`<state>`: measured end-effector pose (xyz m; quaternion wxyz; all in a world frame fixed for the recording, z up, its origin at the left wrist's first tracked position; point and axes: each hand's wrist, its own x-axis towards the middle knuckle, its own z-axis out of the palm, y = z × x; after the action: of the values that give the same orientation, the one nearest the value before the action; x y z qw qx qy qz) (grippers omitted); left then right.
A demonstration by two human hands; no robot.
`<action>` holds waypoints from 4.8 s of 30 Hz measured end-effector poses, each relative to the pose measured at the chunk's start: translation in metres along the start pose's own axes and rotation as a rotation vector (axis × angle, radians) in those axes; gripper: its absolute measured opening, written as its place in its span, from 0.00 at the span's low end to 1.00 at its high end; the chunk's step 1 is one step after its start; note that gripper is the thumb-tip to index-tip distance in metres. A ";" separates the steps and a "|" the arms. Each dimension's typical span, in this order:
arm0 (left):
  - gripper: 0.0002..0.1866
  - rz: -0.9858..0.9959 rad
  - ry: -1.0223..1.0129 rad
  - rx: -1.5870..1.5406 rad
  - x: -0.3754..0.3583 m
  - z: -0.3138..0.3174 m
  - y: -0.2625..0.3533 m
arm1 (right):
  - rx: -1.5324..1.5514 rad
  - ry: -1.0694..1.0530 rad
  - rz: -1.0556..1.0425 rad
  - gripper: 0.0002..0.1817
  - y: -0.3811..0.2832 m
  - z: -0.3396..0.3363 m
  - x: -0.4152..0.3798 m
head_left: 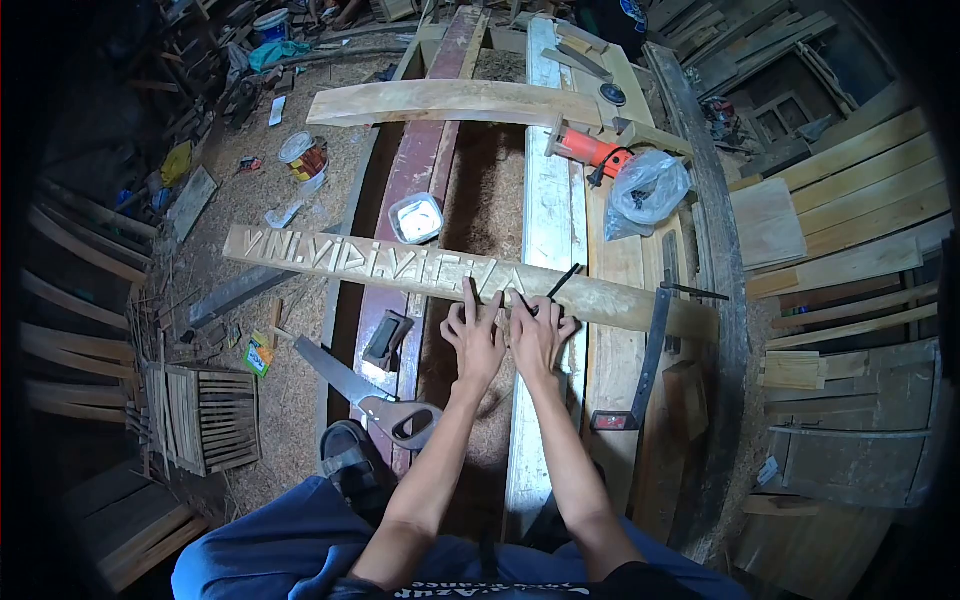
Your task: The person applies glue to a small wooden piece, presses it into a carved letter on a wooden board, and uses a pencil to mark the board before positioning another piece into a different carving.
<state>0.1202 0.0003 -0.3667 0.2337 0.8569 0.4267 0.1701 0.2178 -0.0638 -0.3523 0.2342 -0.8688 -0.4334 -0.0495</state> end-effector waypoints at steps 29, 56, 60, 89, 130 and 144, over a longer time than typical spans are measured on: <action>0.36 -0.012 0.042 -0.055 0.003 -0.002 -0.006 | -0.005 0.086 -0.057 0.16 0.004 0.003 0.025; 0.30 0.008 0.161 -0.234 -0.005 -0.021 0.002 | 0.035 0.141 -0.115 0.08 -0.004 -0.008 0.022; 0.25 0.029 0.194 -0.418 0.000 -0.033 0.010 | 0.198 0.096 0.072 0.06 -0.022 -0.033 0.023; 0.10 -0.337 -0.057 -1.071 -0.020 0.010 -0.025 | 0.155 -0.283 0.261 0.12 0.032 -0.046 -0.022; 0.18 -0.214 -0.092 -1.225 0.017 -0.100 0.026 | 1.081 -0.081 0.398 0.11 0.002 -0.143 0.034; 0.18 -0.044 -0.003 -1.317 0.010 -0.220 0.079 | 1.505 0.196 0.205 0.09 -0.066 -0.224 0.035</action>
<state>0.0694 0.0233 -0.1390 0.7133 0.5261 0.2502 0.3897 0.2149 -0.1050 -0.1197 0.8036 -0.5026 -0.2448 0.2040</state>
